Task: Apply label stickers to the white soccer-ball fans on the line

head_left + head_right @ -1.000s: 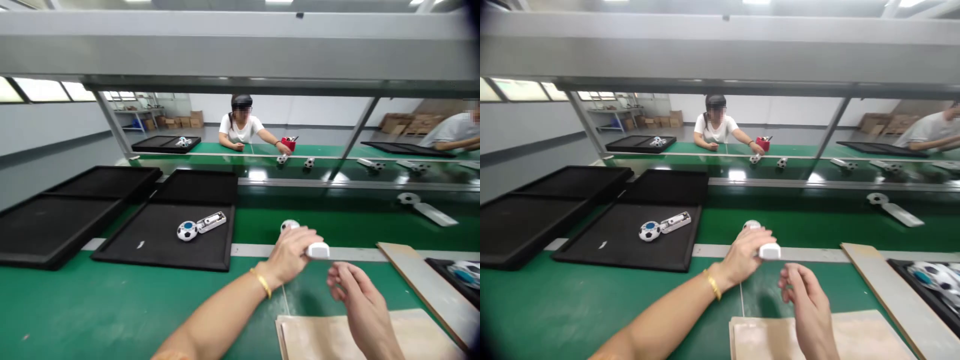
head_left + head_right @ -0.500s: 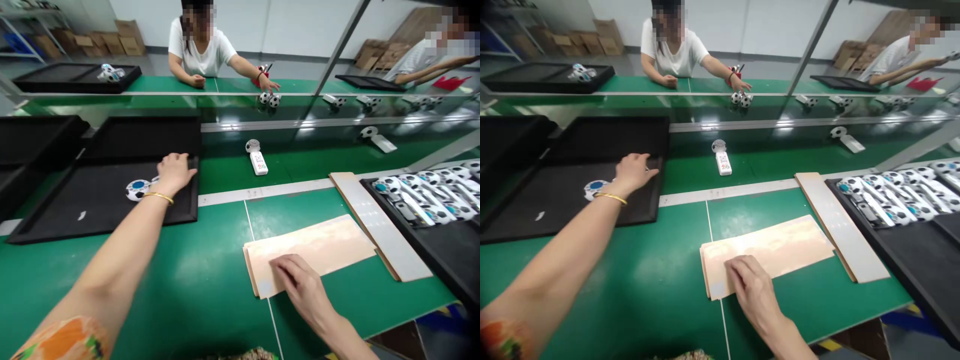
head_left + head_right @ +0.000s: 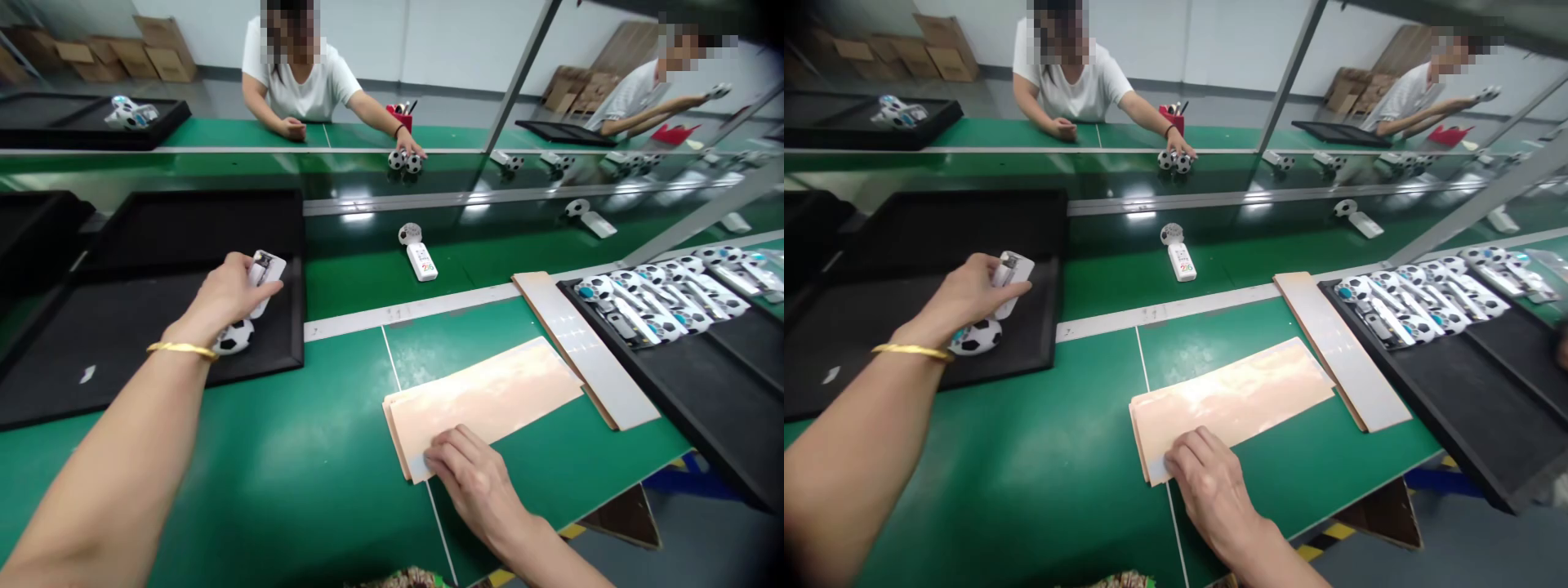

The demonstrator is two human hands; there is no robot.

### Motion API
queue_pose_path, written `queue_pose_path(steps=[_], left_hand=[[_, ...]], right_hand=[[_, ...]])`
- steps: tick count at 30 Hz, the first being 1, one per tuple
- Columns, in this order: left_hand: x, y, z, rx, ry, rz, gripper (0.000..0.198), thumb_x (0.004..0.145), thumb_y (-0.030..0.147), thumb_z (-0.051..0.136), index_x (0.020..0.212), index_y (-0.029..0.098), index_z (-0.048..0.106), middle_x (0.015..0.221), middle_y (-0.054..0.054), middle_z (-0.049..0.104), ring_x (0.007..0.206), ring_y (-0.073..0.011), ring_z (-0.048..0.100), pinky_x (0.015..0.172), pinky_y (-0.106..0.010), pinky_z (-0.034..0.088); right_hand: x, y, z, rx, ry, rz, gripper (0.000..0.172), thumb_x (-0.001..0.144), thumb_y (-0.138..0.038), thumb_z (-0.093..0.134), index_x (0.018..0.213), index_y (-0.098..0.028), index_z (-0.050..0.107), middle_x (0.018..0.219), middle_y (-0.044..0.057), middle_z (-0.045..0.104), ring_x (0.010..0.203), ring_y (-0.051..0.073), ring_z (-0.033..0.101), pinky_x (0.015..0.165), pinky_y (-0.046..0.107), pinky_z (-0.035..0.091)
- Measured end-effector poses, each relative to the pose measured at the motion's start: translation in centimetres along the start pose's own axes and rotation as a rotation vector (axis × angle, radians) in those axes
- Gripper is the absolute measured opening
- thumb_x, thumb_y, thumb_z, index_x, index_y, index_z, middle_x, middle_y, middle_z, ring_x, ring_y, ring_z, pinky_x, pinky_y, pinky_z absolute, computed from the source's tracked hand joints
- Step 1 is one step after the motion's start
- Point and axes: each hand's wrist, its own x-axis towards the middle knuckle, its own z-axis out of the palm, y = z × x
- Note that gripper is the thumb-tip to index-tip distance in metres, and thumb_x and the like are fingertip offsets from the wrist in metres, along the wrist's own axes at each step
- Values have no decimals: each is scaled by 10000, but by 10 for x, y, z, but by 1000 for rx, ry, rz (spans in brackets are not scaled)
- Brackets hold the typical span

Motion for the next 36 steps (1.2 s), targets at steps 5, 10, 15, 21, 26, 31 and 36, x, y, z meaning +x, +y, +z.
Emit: queue_pose_path(steps=[5,10,15,21,26,31,36], left_hand=[[-55,48,27,-608,-361,35,625,693,481,759,1141,169,454,868,-64,642,646,-187,612,482,-237,463],[-102,83,94,-1062,-877,-44,564,673,420,801,1105,204,509,748,-10,594,560,-120,555,519,-236,475],[-99,94,124,-1222,-618,-48,660,774,674,583,1228,205,483,805,-19,577,668,-144,557,593,-255,489],[-82,78,143,-1093,-148,196,500,828,579,594,1167,223,502,886,3,561,749,-121,544,687,-214,471],[-95,76,150,-934,-84,386,400,796,357,710,1104,220,494,1000,-21,607,856,-154,592,766,-250,482],[-110,86,151,-840,-127,548,382,792,262,722,1121,229,530,1141,-63,636,983,-201,623,807,-281,503],[-114,88,156,-853,-24,687,374,797,224,724,1096,231,502,1175,-79,648,1164,-240,580,1066,-444,392]], right_hand=[[3,-2,6,-32,-40,103,191,888,-52,472,763,-193,505,737,20,561,692,168,526,637,299,415],[12,-3,4,75,-94,244,144,847,-72,508,793,-205,522,813,22,600,755,164,575,664,269,431],[17,4,0,336,-108,352,150,772,-67,545,783,-215,564,841,23,636,767,163,603,647,238,447],[31,-1,-26,852,-236,453,70,847,-196,538,787,-212,570,879,20,638,684,127,562,605,223,420],[70,-15,-76,868,-6,458,271,890,-451,548,774,-207,532,670,-30,495,619,125,477,572,230,390],[110,-26,-100,757,177,444,324,877,-516,549,773,-211,516,587,-46,468,518,122,439,501,248,374],[128,-29,-99,705,156,402,312,885,-494,544,763,-214,480,578,-64,430,478,93,369,456,231,307]])
